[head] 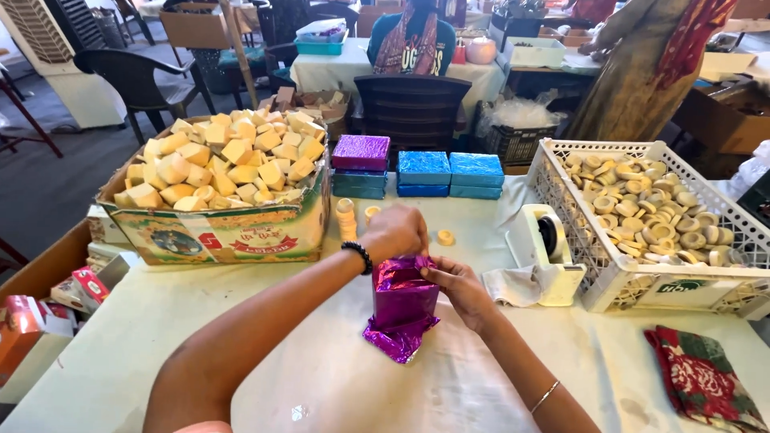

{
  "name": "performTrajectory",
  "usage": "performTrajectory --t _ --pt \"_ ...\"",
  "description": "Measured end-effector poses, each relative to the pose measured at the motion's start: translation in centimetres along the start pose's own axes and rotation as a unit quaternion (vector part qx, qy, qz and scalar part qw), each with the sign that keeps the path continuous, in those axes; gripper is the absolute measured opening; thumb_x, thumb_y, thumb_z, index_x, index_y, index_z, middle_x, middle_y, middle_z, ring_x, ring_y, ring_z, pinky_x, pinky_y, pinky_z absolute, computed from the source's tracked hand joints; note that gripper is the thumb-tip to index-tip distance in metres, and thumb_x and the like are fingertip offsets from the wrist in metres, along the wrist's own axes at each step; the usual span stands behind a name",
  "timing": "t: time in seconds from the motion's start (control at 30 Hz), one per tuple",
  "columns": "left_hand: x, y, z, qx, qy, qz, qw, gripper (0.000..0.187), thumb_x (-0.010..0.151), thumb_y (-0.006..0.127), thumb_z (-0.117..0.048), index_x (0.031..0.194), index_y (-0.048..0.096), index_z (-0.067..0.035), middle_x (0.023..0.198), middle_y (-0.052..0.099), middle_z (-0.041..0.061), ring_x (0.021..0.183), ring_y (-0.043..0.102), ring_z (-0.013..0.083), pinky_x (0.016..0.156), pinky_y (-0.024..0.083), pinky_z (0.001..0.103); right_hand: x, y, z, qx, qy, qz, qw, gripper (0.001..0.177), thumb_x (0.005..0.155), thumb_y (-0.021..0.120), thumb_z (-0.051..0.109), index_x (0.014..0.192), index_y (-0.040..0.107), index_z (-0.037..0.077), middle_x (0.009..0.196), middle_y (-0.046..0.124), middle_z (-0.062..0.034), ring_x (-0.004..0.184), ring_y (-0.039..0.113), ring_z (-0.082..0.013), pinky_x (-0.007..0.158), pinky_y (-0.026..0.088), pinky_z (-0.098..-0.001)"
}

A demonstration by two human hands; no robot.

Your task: Wrapping small boxes and items in foil and purple wrapping paper.

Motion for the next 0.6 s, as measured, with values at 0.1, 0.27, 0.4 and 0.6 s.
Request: performTrajectory --t 0.1,0.27,0.4,0.6 --pt "-0.4 -2.2 -0.5 -0.024 0.039 -0.046 0.998 0.014 0.075 0.077 -0.029 0.084 0.086 -0.031 0.093 0.081 0.004 0.088 0.077 0.0251 0.078 0.061 0.038 0.0 -0.3 -0.6 0.032 0.027 -0.017 0.999 0.031 0.092 0.073 0.019 0.118 0.073 0.003 0.108 0.077 -0.0022 0.102 0.067 -0.0122 0.097 0.048 -0.0301" --pt "-2.1 -2.5 -2.4 -0.031 0.122 -0.083 0.989 0.031 0.069 0.090 -0.042 0.081 0.079 -0.016 0.086 0.074 0.009 0.084 0.072 0.0296 0.074 0.057 0.042 0.3 -0.5 -1.0 0.055 0.045 -0.025 0.997 0.029 0.087 0.074 0.017 0.114 0.075 0.007 0.105 0.078 -0.0015 0.098 0.069 -0.0123 0.094 0.049 -0.0300" --pt "-0.4 0.3 -1.2 0.071 0.108 -0.037 0.991 0.026 0.066 0.089 -0.035 0.083 0.081 -0.017 0.089 0.074 0.009 0.087 0.071 0.0299 0.075 0.057 0.041 0.7 -0.7 -1.4 0.042 0.017 -0.010 0.999 0.024 0.095 0.077 0.018 0.113 0.071 0.005 0.105 0.074 -0.0010 0.099 0.066 -0.0112 0.095 0.047 -0.0298" --pt "-3.8 -3.6 2.1 -0.081 0.172 -0.199 0.961 0.018 0.085 0.068 -0.035 0.088 0.077 -0.020 0.095 0.077 0.005 0.094 0.076 0.0257 0.081 0.059 0.040 0.6 0.0 -0.6 0.051 0.045 -0.021 0.997 0.030 0.087 0.075 0.019 0.115 0.075 0.007 0.106 0.078 -0.0002 0.097 0.068 -0.0102 0.094 0.049 -0.0289"
Point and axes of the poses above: each hand's wrist, its own x-axis towards the middle knuckle, its own y-axis out of the palm, z = x × y, the point moved 4 cm from there along x, towards the middle knuckle
